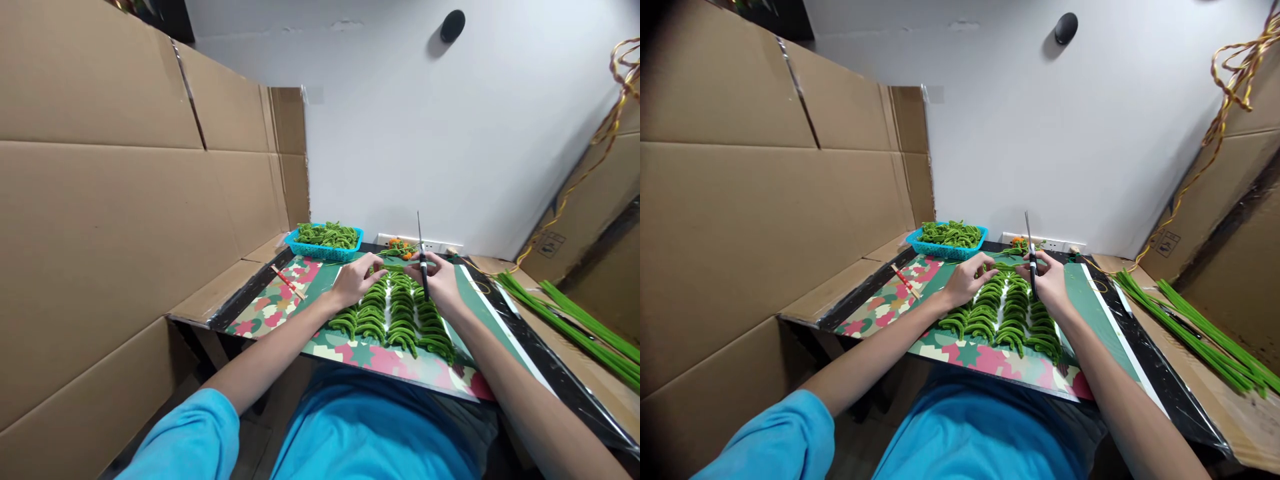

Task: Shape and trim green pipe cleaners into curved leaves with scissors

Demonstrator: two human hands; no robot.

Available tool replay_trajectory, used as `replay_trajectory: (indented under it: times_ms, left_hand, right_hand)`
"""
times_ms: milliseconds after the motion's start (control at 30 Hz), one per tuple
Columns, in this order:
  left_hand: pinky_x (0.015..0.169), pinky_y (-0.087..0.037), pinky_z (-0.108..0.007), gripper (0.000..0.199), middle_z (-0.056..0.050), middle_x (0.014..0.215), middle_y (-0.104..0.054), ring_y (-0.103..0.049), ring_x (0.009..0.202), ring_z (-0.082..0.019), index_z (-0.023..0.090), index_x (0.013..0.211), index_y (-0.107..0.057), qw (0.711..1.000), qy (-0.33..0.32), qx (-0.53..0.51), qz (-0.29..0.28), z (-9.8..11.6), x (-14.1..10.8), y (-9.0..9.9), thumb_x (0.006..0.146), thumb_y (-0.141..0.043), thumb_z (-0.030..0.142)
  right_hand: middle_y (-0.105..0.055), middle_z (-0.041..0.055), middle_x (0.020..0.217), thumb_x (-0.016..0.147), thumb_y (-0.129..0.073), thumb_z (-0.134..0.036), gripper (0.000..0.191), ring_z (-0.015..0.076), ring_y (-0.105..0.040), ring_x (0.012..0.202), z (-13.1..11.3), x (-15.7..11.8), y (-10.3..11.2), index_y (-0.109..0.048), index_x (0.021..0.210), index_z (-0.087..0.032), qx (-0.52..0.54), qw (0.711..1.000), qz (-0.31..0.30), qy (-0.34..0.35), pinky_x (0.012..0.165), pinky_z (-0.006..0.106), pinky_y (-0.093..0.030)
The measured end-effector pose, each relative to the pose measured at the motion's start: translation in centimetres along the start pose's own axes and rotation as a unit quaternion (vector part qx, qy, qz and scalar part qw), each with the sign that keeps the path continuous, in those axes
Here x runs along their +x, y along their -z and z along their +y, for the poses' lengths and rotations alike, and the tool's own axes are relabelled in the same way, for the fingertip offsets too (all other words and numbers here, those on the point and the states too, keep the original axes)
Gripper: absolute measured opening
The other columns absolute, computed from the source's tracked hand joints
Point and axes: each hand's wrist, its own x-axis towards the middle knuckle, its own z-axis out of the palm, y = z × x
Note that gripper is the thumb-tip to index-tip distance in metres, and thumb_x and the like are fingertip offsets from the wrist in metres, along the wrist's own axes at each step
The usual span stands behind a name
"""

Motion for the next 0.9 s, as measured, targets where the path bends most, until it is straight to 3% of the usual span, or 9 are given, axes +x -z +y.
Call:
replay_trajectory:
  times_ms: [300,533,700,900]
  left_hand:
    - [0.070,-0.049,-0.025,0.030,-0.004,0.108,-0.078,-0.058,0.065,-0.011,0.021,0.117,-0.075,0.998,-0.004,-0.057,0.026,-0.15,0.04,-0.20,0.101,-0.067,0.044]
    - [0.044,-0.041,-0.023,0.037,-0.006,0.091,-0.082,-0.051,0.043,-0.008,0.018,0.111,-0.080,0.981,0.072,-0.161,0.081,-0.53,0.23,-0.75,0.095,-0.072,0.050]
    - [0.041,-0.047,-0.023,0.044,-0.009,0.092,-0.082,-0.058,0.043,-0.010,0.015,0.102,-0.081,0.962,0.112,-0.235,0.086,-0.62,0.69,-0.85,0.087,-0.079,0.056]
    - [0.037,-0.043,-0.022,0.046,-0.009,0.081,-0.081,-0.057,0.039,-0.010,0.013,0.092,-0.082,0.947,0.136,-0.274,0.092,-0.56,0.86,-0.73,0.080,-0.084,0.057]
  right_hand:
    - [-0.072,0.0012,0.072,0.057,-0.097,-0.043,0.050,0.0180,-0.063,0.062,0.10,0.03,-0.23,-0.069,0.093,-0.021,0.003,1.000,-0.006,0.001,0.061,0.030,-0.047]
    - [-0.073,0.0009,0.074,0.059,-0.097,-0.043,0.050,0.0166,-0.061,0.063,0.26,0.16,0.00,-0.068,0.094,-0.022,0.017,1.000,0.004,-0.001,0.059,0.028,-0.045]
    - [-0.073,0.0008,0.074,0.057,-0.098,-0.042,0.051,0.0164,-0.061,0.063,0.42,0.19,0.02,-0.069,0.093,-0.021,0.021,1.000,0.002,-0.003,0.060,0.028,-0.045]
    - [-0.073,0.0016,0.075,0.058,-0.098,-0.045,0.052,0.0191,-0.066,0.068,0.40,0.05,-0.16,-0.069,0.094,-0.021,0.007,1.000,-0.008,0.001,0.065,0.030,-0.049]
